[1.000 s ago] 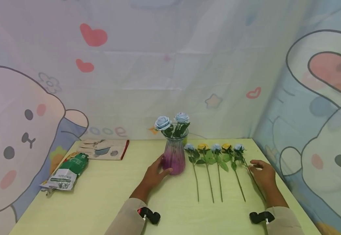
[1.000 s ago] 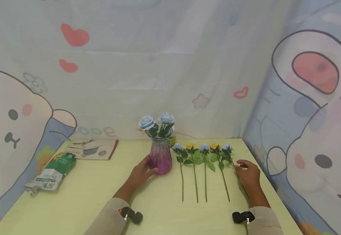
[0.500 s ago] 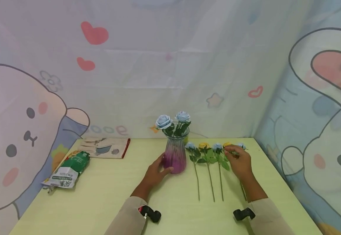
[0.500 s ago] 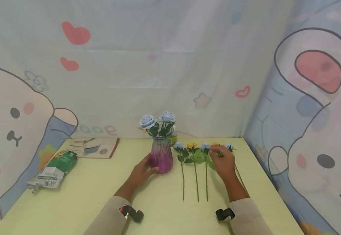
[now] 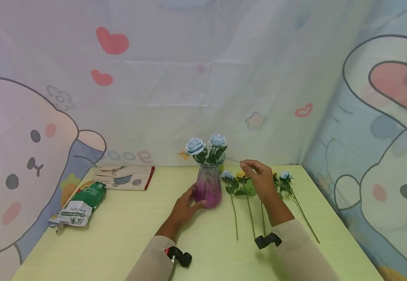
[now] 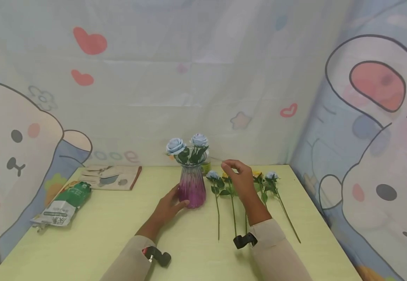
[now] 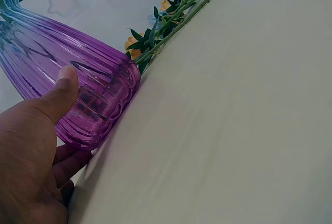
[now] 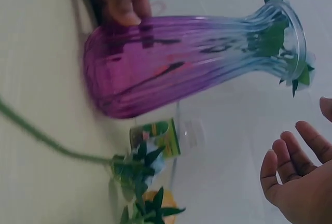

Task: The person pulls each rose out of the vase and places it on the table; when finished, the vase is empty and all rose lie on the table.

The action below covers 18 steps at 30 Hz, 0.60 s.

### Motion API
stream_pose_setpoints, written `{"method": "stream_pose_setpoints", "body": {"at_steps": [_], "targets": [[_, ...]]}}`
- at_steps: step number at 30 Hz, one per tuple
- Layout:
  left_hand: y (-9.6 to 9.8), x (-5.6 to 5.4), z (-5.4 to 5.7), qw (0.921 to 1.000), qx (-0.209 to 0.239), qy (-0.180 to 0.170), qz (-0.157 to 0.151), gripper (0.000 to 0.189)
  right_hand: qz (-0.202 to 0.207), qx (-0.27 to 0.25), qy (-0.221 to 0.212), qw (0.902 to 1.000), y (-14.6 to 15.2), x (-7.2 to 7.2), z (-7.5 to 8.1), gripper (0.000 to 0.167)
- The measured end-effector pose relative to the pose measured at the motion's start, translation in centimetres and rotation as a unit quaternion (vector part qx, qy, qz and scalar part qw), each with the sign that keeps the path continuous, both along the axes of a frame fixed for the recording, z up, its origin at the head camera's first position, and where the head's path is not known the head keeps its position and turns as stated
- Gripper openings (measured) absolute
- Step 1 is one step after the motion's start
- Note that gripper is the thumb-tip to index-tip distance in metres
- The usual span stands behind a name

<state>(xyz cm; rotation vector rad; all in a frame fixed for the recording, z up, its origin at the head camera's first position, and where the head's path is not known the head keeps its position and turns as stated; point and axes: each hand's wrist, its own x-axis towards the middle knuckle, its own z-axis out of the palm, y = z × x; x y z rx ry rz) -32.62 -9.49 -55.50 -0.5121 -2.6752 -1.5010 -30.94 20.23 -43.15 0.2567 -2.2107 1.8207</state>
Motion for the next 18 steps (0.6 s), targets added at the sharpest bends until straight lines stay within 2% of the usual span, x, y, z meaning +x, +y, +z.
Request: {"method": "stream_pose_setpoints", "body": {"at_steps": [8, 14, 18], "targets": [[-0.1, -0.1, 0.1, 1.0, 0.007, 0.002, 0.001, 0.088, 0.03, -0.064, -0.025, 0.9972, -3.4, -1.4, 1.9, 0.045], [0.0, -0.1, -0.1, 1.0, -0.002, -0.009, 0.004, 0.09, 0.036, -0.082, -0.067, 0.9937, -5.5, -2.1, 3.1, 0.048], [0.1, -0.2, -0.1, 0.9999, 0.001, -0.013, 0.004, 0.091, 0.039, -0.093, -0.101, 0.9898, -6.6, -2.4, 4.0, 0.064]]}}
